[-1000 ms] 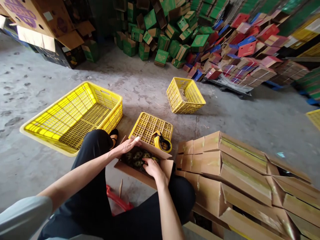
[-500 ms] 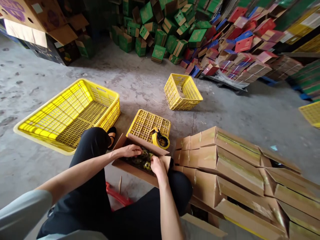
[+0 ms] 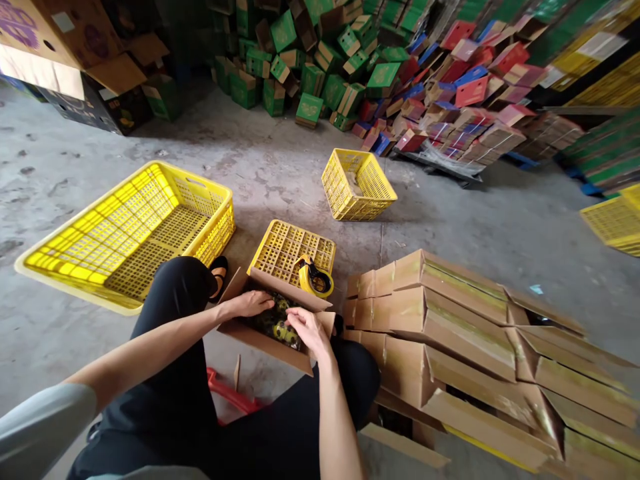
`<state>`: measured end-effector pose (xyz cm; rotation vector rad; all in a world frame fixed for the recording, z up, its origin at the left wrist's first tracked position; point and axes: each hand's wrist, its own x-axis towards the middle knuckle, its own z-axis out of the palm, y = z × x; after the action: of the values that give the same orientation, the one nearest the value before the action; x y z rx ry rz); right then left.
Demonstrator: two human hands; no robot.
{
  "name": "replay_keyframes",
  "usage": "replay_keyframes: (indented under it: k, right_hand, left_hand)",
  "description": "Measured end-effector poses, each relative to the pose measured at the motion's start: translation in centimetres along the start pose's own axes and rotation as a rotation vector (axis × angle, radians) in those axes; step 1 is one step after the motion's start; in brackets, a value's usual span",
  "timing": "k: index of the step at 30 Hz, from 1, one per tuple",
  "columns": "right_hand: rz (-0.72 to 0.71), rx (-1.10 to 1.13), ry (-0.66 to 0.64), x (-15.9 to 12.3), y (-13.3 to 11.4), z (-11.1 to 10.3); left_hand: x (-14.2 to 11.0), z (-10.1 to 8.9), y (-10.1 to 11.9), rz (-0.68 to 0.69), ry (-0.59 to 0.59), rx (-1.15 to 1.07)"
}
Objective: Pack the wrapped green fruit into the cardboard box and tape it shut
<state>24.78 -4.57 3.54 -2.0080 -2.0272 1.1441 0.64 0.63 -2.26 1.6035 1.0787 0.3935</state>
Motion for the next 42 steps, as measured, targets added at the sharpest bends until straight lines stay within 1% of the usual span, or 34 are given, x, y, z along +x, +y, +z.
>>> replay_keyframes:
  k: [2,4,6,8,10,13,15,17,20,23,26,29,31,35,37,39,41,42]
  right_hand:
    - [0.006,0.016,0.053,0.8,0.1,0.1]
    - [0.029,-0.002,0.092,1.8,0.0,0.8]
    - [0.047,-0.03,0.093,2.7,-0.4,1.7]
    - [0.042,-0.053,0.07,3.1,-0.8,2.4]
    - [0.004,-0.063,0.024,2.9,-1.3,2.7]
    - [-0.092,-0.054,-0.078,1.9,-1.8,2.6]
    - [-0.118,-0.059,-0.089,1.2,-1.8,2.3]
    - [-0.083,-0.079,-0.024,0.8,-1.5,2.1]
    - [0.024,-0.102,0.067,1.0,-0.8,2.1]
    - [0.121,-0.085,0.083,1.5,-0.6,2.8]
    - [0.156,-0.018,0.118,1.6,-0.9,3.1]
    - [0.133,0.107,0.159,0.9,-1.1,2.5]
    - [0.121,0.235,0.176,0.2,-1.0,1.8]
    - [0.088,0.537,0.133,-1.4,-0.8,0.7]
    - [0.047,0.704,0.095,-1.9,-0.9,0.6]
    - [0.001,0.94,0.06,-2.1,-1.2,0.6]
    - [-0.045,1.156,0.035,-2.2,-1.3,0.6]
    - [-0.067,1.216,0.032,-2.2,-1.4,0.6]
  left_hand:
    - [0.0,-0.1,0.2,-0.004,0.027,0.031]
    - [0.0,0.0,0.5,0.011,0.037,0.046]
    - [0.3,0.1,1.0,0.04,0.026,0.035]
    - [0.5,0.2,1.4,0.069,0.001,0.009]
    - [0.7,0.2,1.7,0.088,-0.021,-0.022]
    - [0.6,0.2,1.9,0.097,-0.05,-0.06]
    - [0.3,0.2,1.8,0.097,-0.071,-0.074]
    - [-0.1,0.2,1.7,0.092,-0.087,-0.087]
    - [-0.5,0.2,1.9,0.074,-0.103,-0.114]
    - [-0.8,0.0,2.4,0.055,-0.124,-0.148]
    - [-1.0,-0.3,3.1,0.048,-0.156,-0.203]
    - [-1.3,-0.7,3.6,0.031,-0.18,-0.298]
    - [-1.5,-0.9,3.8,0.012,-0.182,-0.348]
    - [-1.8,-1.1,4.2,-0.032,-0.182,-0.425]
    - [-2.0,-1.0,4.5,-0.067,-0.235,-0.523]
    - [-2.3,-0.8,4.8,-0.094,-0.313,-0.626]
    - [-2.5,-0.7,5.2,-0.067,-0.369,-0.688]
    - [-2.6,-0.7,5.3,-0.038,-0.377,-0.696]
